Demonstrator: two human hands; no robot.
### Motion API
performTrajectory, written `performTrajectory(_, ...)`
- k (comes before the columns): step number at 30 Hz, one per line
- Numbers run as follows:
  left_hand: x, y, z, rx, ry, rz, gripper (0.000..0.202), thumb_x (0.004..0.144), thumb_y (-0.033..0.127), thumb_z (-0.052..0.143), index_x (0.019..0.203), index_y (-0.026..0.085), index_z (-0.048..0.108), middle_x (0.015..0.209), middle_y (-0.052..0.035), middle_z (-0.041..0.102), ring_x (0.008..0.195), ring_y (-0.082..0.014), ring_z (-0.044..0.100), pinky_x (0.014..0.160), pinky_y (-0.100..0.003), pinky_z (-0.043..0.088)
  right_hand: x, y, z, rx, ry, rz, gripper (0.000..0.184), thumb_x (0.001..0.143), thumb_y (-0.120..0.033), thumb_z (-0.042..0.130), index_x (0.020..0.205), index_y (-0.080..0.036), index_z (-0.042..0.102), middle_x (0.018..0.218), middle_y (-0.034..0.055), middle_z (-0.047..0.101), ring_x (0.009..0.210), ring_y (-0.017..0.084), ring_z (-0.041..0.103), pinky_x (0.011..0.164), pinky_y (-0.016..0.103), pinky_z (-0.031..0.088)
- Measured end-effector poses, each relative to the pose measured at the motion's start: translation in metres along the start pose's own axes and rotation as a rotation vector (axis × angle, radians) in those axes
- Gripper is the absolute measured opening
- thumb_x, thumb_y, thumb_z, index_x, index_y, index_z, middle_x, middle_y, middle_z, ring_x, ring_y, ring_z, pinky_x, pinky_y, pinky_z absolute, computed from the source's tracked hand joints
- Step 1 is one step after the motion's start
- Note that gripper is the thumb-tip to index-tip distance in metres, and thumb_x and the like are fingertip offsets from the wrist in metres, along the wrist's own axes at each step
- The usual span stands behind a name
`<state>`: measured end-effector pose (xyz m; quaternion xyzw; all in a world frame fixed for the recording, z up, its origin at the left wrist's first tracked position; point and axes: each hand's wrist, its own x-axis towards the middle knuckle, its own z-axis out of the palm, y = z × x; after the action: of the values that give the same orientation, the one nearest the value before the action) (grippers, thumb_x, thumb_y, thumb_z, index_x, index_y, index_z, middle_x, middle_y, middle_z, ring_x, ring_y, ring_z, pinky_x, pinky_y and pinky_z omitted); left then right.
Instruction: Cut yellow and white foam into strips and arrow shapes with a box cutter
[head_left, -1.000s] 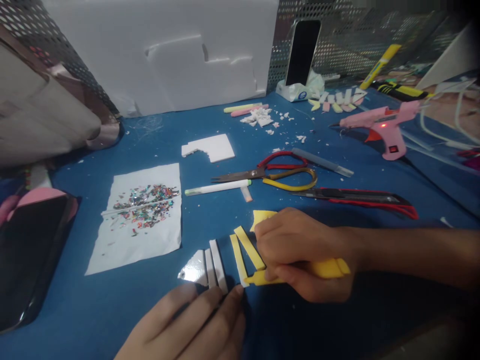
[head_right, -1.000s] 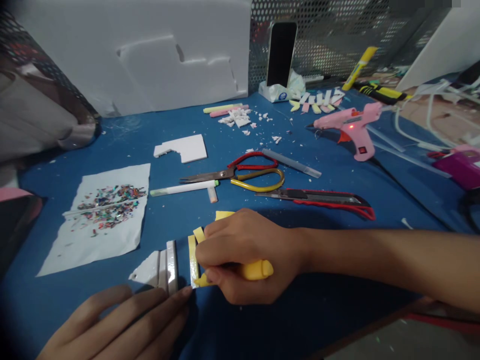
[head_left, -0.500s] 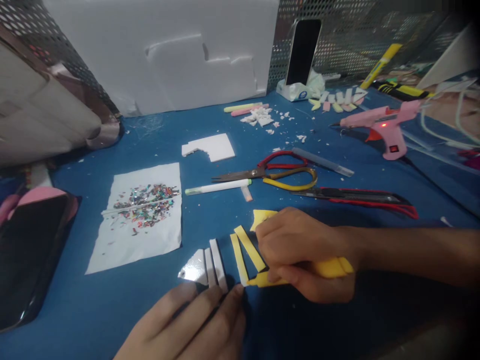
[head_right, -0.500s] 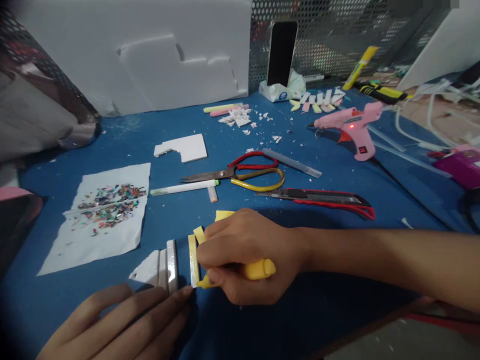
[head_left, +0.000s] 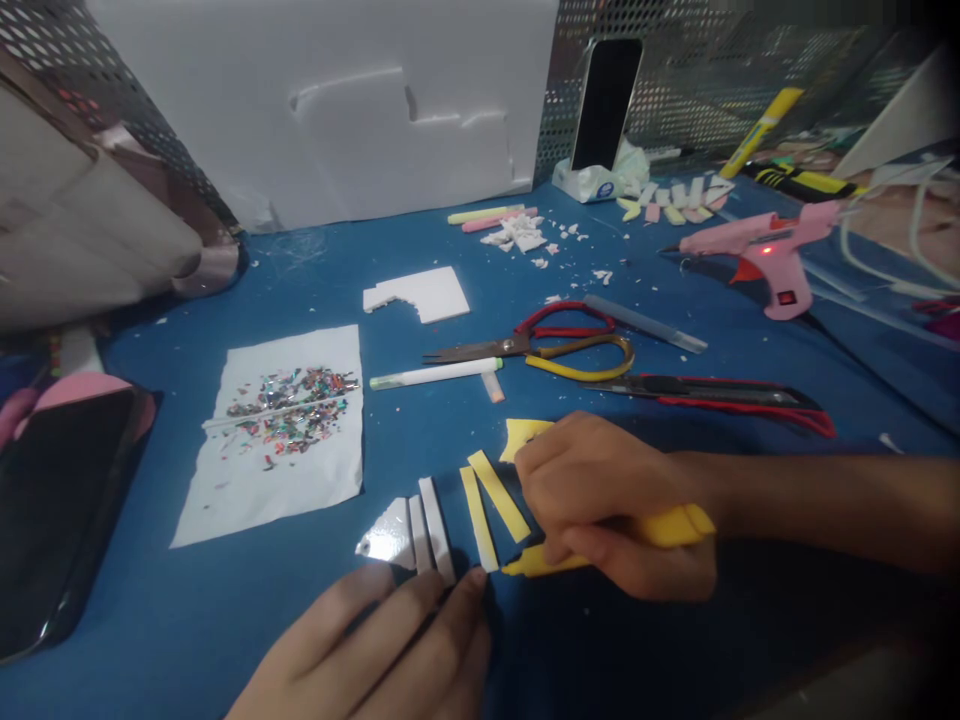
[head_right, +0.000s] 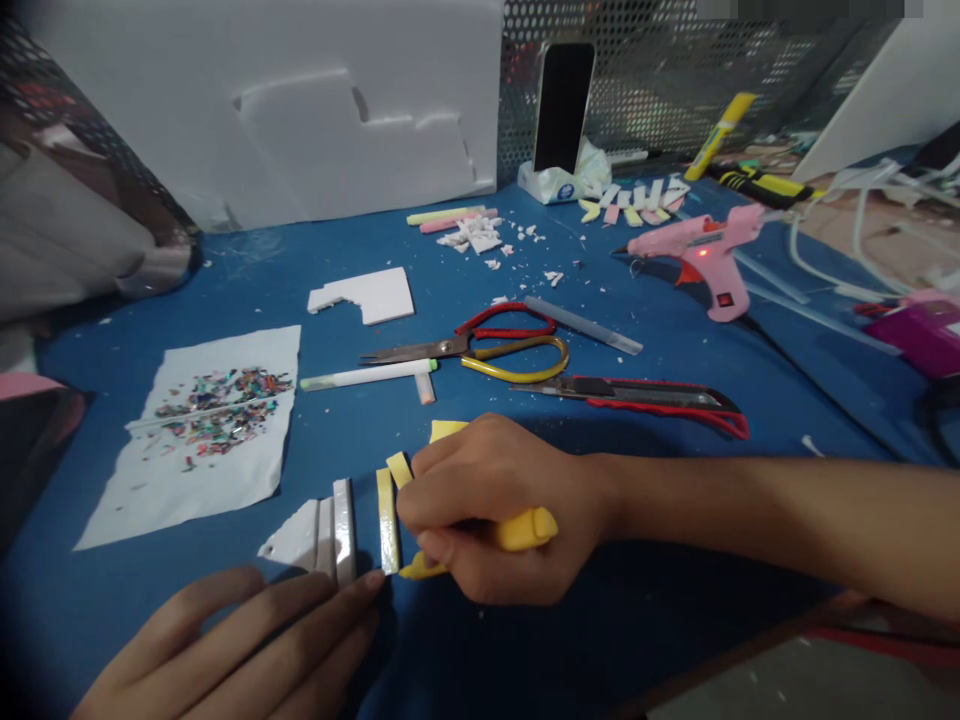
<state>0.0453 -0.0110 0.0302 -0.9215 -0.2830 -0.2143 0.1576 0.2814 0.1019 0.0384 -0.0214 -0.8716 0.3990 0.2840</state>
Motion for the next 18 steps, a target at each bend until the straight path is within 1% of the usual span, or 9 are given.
performTrajectory(5, 0.0013, -0.0003, 0.0002, 0.001, 0.013, -0.005, 0.02, 0.093, 0.02, 0.051, 0.102, 0.025, 0.068, 0.118, 0.0029, 0.065, 0.105, -0.0137, 0.057, 0.101, -0.032, 0.036, -0.0004, 0.0011, -0.0002, 0.007, 0.036, -0.002, 0.01, 0.078, -0.015, 0.041, 0.069, -0.02, 0.041, 0.056, -0.0025, 0.046, 0.056, 0.012, 0.043, 0.057, 0.027, 0.035)
performTrajectory(11, 0.0012, 0.0, -0.0002, 0.0, 0.002, -0.007, 0.024, 0.095, 0.019, 0.046, 0.104, 0.025, 0.068, 0.118, 0.0027, 0.065, 0.105, -0.0137, 0.058, 0.099, -0.032, 0.036, 0.0003, -0.0006, -0.0012, 0.003, 0.052, 0.01, 0.01, 0.078, -0.015, 0.042, 0.07, -0.019, 0.042, 0.057, -0.0022, 0.047, 0.055, 0.011, 0.042, 0.056, 0.026, 0.033)
performTrajectory(14, 0.0002, -0.0003, -0.0008, -0.009, -0.003, 0.002, 0.022, 0.094, 0.02, 0.049, 0.103, 0.025, 0.069, 0.121, 0.0025, 0.063, 0.106, -0.0142, 0.057, 0.099, -0.032, 0.036, 0.001, -0.0017, -0.0021, -0.005, 0.062, 0.019, 0.01, 0.08, -0.014, 0.042, 0.071, -0.018, 0.044, 0.058, -0.0017, 0.048, 0.056, 0.011, 0.041, 0.057, 0.026, 0.033)
performTrajectory(16, 0.0, -0.0001, -0.002, -0.015, 0.003, 0.0, 0.021, 0.094, 0.021, 0.05, 0.1, 0.026, 0.069, 0.121, 0.0037, 0.063, 0.107, -0.0137, 0.056, 0.097, -0.031, 0.036, 0.0015, -0.0023, -0.0024, -0.014, 0.078, 0.035, 0.012, 0.082, -0.015, 0.042, 0.071, -0.018, 0.046, 0.06, -0.0007, 0.049, 0.058, 0.011, 0.042, 0.058, 0.026, 0.033)
performTrajectory(18, 0.0002, 0.0004, -0.0033, -0.017, 0.006, -0.003, 0.022, 0.093, 0.019, 0.05, 0.099, 0.028, 0.07, 0.117, 0.0068, 0.065, 0.105, -0.0109, 0.056, 0.092, -0.028, 0.037, 0.0021, -0.0029, -0.0026, -0.012, 0.094, 0.051, 0.012, 0.083, -0.017, 0.044, 0.072, -0.017, 0.048, 0.062, 0.0001, 0.05, 0.06, 0.011, 0.043, 0.06, 0.026, 0.035)
